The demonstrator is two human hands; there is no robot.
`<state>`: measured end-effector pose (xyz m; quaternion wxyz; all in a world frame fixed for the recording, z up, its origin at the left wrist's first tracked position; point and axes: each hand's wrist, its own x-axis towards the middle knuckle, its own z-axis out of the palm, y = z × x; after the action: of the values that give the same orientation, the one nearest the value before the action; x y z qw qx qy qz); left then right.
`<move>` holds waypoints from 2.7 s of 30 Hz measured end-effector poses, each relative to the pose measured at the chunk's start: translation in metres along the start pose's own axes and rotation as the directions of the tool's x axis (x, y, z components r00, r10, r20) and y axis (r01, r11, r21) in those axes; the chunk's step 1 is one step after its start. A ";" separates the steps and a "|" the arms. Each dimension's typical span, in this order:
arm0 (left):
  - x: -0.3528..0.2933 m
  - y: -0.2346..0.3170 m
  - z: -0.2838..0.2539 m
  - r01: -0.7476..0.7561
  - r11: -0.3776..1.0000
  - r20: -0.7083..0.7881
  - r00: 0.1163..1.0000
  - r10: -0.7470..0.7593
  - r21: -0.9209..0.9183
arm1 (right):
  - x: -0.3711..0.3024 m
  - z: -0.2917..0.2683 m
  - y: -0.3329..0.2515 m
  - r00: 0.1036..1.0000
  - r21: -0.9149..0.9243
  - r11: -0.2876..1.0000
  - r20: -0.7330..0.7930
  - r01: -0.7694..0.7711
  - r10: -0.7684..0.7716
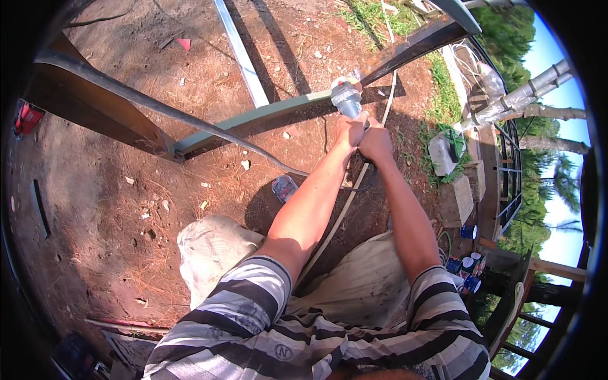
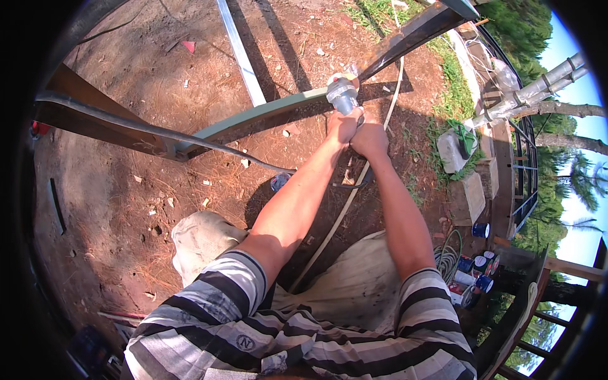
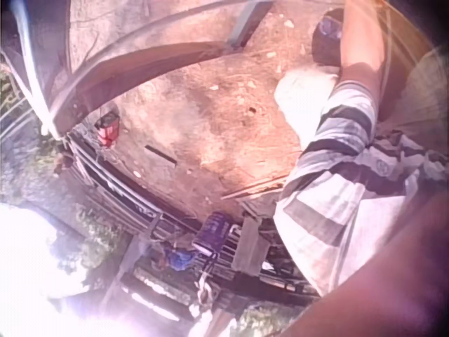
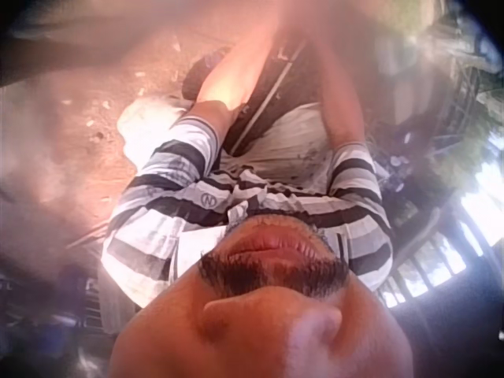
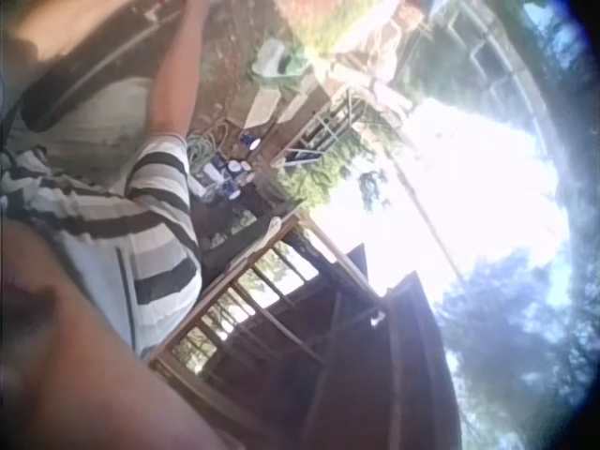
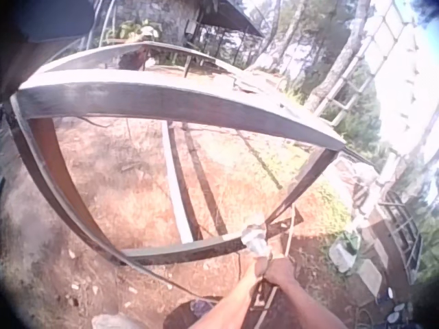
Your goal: The person uses an angle grinder to smooth the surface of a metal frame lying on the ground. They move the grinder along the frame's edges and joints, generating sparks as they work.
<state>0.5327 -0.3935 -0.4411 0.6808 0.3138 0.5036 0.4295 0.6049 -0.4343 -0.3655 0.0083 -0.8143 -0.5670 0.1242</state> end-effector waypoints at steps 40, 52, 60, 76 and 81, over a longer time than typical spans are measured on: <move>-0.009 0.004 0.019 0.128 0.988 0.004 0.992 -0.129 0.090 | -0.015 -0.024 -0.010 0.990 -0.028 0.990 -0.029 -0.137 0.136; 0.033 -0.018 0.001 0.155 0.988 -0.051 0.987 -0.154 0.020 | 0.000 -0.026 -0.046 0.999 -0.131 0.991 0.024 -0.034 0.037; 0.019 0.001 0.003 0.187 0.982 0.079 0.979 -0.187 0.009 | 0.002 -0.029 -0.037 0.998 -0.175 0.983 -0.013 -0.056 0.055; 0.016 0.010 -0.003 0.173 0.984 0.044 0.984 -0.174 0.032 | -0.011 -0.036 -0.055 0.999 -0.167 0.986 -0.021 -0.027 0.024; 0.013 0.006 0.001 0.208 0.978 0.064 0.976 -0.210 0.028 | -0.013 -0.025 -0.036 0.996 -0.107 0.994 -0.094 -0.019 0.008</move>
<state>0.5339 -0.3788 -0.4412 0.7352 0.2806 0.5153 0.3393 0.5730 -0.4301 -0.3337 -0.0102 -0.8222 -0.5663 0.0554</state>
